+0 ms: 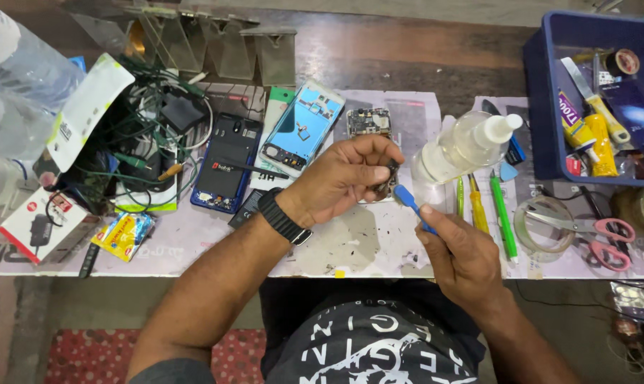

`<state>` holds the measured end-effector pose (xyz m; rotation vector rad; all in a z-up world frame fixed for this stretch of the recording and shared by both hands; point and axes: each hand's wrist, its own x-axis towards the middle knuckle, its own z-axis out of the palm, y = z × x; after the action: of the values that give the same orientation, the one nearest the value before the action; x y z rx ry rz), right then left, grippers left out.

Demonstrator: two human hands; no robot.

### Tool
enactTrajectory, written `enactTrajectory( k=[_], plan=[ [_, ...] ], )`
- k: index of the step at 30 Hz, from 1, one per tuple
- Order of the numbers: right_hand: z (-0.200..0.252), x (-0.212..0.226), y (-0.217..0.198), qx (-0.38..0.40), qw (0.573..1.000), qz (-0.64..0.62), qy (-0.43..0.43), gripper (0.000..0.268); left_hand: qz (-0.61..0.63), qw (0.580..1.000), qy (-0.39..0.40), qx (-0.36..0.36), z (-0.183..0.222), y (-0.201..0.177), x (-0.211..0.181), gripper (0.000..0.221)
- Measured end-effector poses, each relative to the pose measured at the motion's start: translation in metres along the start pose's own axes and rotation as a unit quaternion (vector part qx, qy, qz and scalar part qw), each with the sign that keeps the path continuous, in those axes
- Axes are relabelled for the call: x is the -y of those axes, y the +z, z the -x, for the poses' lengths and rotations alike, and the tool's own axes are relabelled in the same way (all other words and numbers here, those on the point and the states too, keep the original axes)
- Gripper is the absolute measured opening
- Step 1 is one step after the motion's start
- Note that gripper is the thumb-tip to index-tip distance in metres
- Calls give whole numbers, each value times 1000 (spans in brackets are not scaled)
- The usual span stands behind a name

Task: The person uses a green screwdriver to remove screws from a disassembled smartphone. They then use a blue plastic spudger to pry and separate internal components, including a small black module, from the phone's chassis.

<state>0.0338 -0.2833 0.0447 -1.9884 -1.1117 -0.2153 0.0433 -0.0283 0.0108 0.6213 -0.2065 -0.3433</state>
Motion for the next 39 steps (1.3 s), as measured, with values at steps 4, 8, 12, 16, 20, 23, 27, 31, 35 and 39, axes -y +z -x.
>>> enactTrajectory(
  k=[4, 8, 12, 16, 20, 23, 27, 31, 35, 39],
  plan=[
    [-2, -1, 0, 11, 1000, 3, -8, 45, 10, 999, 4, -31, 0, -1, 0, 27],
    [-7, 0, 0, 12, 999, 13, -27, 45, 25, 999, 1, -22, 1, -1, 0, 27],
    [-11, 0, 3, 21, 999, 26, -38, 46, 36, 999, -8, 0, 1, -2, 0, 26],
    [-13, 0, 7, 16, 997, 46, -51, 46, 22, 1000, -7, -18, 2, -3, 2, 27],
    [-12, -3, 8, 7, 997, 54, -58, 46, 8, 1000, -4, -25, 1, -5, 3, 27],
    [-11, -3, 6, 1, 998, 54, -43, 45, 8, 1000, 3, -19, 0, -5, 5, 27],
    [-14, -2, 5, 7, 998, 41, -51, 45, -8, 999, -5, -30, 0, -4, 6, 27],
    [-13, -3, 7, 5, 997, 55, -47, 45, 1, 999, -2, -37, -1, -5, 9, 27],
    [-12, -5, 9, 4, 997, 51, -57, 45, 4, 999, -6, -51, -1, -10, 12, 26],
    [-7, -5, 8, 4, 997, 59, -53, 44, -20, 998, -1, -57, -3, -14, 23, 24]
  ],
)
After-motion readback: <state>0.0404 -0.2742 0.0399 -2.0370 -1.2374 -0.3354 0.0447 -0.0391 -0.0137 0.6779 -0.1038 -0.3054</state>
